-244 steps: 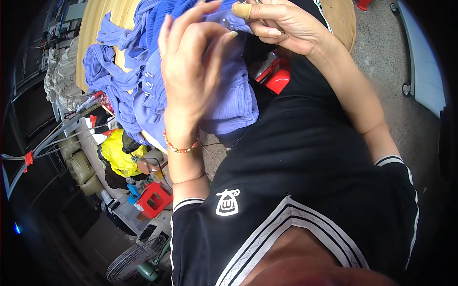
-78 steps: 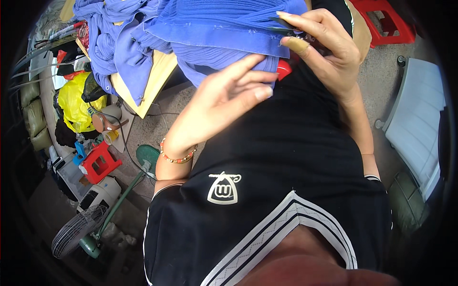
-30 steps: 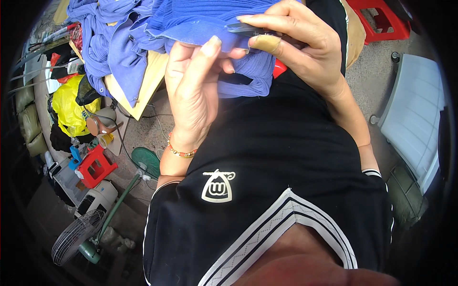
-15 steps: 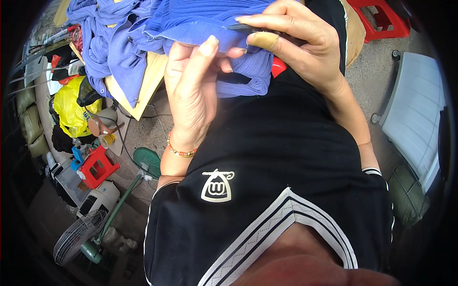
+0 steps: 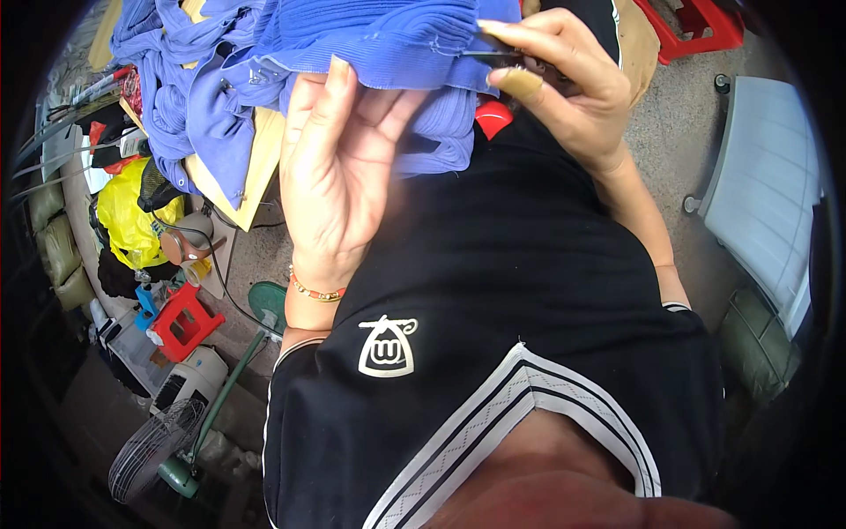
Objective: Trimming loose threads from blue fabric garments using small thread snips.
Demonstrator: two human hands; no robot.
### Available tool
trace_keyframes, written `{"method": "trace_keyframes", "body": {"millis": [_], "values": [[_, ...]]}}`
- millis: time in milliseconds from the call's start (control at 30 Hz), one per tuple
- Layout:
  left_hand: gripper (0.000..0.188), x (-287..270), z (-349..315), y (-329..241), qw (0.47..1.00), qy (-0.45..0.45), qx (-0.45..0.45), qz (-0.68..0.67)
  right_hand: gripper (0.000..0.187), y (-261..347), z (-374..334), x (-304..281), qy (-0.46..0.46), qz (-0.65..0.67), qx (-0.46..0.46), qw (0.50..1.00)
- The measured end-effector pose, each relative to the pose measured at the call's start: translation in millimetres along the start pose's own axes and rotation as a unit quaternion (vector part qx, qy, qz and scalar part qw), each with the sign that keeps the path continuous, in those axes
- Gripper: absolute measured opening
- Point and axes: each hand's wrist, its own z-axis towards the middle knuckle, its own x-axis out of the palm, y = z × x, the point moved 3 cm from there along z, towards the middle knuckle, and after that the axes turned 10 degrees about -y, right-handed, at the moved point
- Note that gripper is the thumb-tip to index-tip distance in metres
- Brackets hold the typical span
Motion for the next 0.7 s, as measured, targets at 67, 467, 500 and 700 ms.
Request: {"method": "trace_keyframes", "body": {"millis": [67,467,500,700], "values": [[0.027,-0.2,1.5,2.5,1.000,0.011,-0.018,-0.023,0.042,-5.5,-3.9,0.0,-0.009,0.014,-0.010,1.000],[0.018,-0.8,2.3,3.6,0.994,-0.029,-0.061,-0.089,0.039,-3.8,6.8,9.9,0.017,0.073,-0.006,0.997],[0.018,-1.3,2.7,3.8,0.994,-0.028,-0.062,-0.088,0.039,-4.0,6.7,9.8,0.015,0.072,-0.006,0.997],[0.021,-3.7,3.6,4.7,0.986,-0.025,-0.085,-0.139,0.033,-6.6,7.2,10.9,0.014,0.067,0.001,0.998]]}}
